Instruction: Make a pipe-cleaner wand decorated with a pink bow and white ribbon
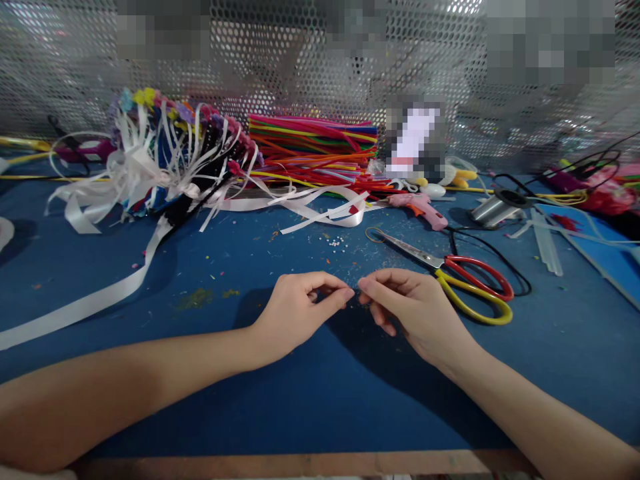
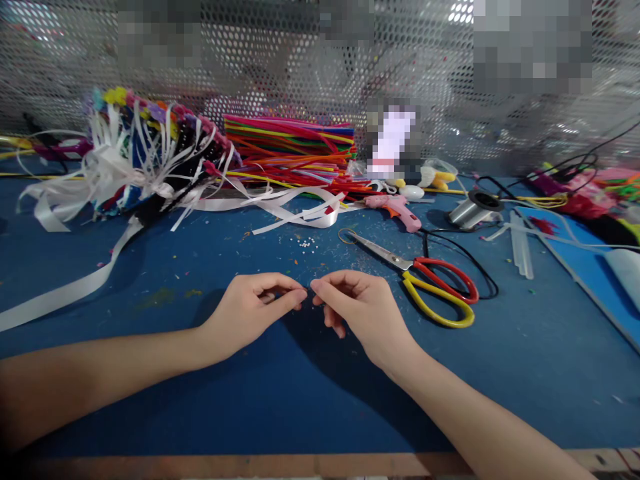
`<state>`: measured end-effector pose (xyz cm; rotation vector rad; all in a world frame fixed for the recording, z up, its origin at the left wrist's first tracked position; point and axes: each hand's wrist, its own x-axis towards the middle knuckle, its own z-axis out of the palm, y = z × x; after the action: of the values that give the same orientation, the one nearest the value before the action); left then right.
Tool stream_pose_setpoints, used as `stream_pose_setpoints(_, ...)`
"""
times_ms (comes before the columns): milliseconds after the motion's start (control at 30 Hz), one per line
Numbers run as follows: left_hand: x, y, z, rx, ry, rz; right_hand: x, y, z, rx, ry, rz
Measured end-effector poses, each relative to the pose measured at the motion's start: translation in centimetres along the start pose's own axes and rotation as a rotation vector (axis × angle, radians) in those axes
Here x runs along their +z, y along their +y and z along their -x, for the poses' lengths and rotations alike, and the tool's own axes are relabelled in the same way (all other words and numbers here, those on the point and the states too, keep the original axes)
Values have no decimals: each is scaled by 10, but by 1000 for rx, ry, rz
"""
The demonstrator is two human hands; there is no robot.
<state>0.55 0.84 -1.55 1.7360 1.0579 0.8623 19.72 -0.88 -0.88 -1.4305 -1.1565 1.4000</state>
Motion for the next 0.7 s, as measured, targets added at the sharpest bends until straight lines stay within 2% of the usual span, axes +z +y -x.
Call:
stream_pose_setpoints(133, 0, -2, -2, 14, 37, -25, 1, -3, 2, -14, 9, -64)
stream_pose_setpoints(267, 0, -3, -3, 18, 150, -37, 3, -8, 4, 38, -5, -197)
stream_pose_setpoints(367, -1, -3, -3, -8, 224, -14, 3, -9, 5, 87, -68, -225)
stream_pose_setpoints(567, -3, -2, -4, 16, 148, 66, 4, -4, 5, 110, -171, -126)
stream_pose_setpoints(700, -3, -2, -4, -21, 106, 172, 7, -3, 7, 118, -253, -37)
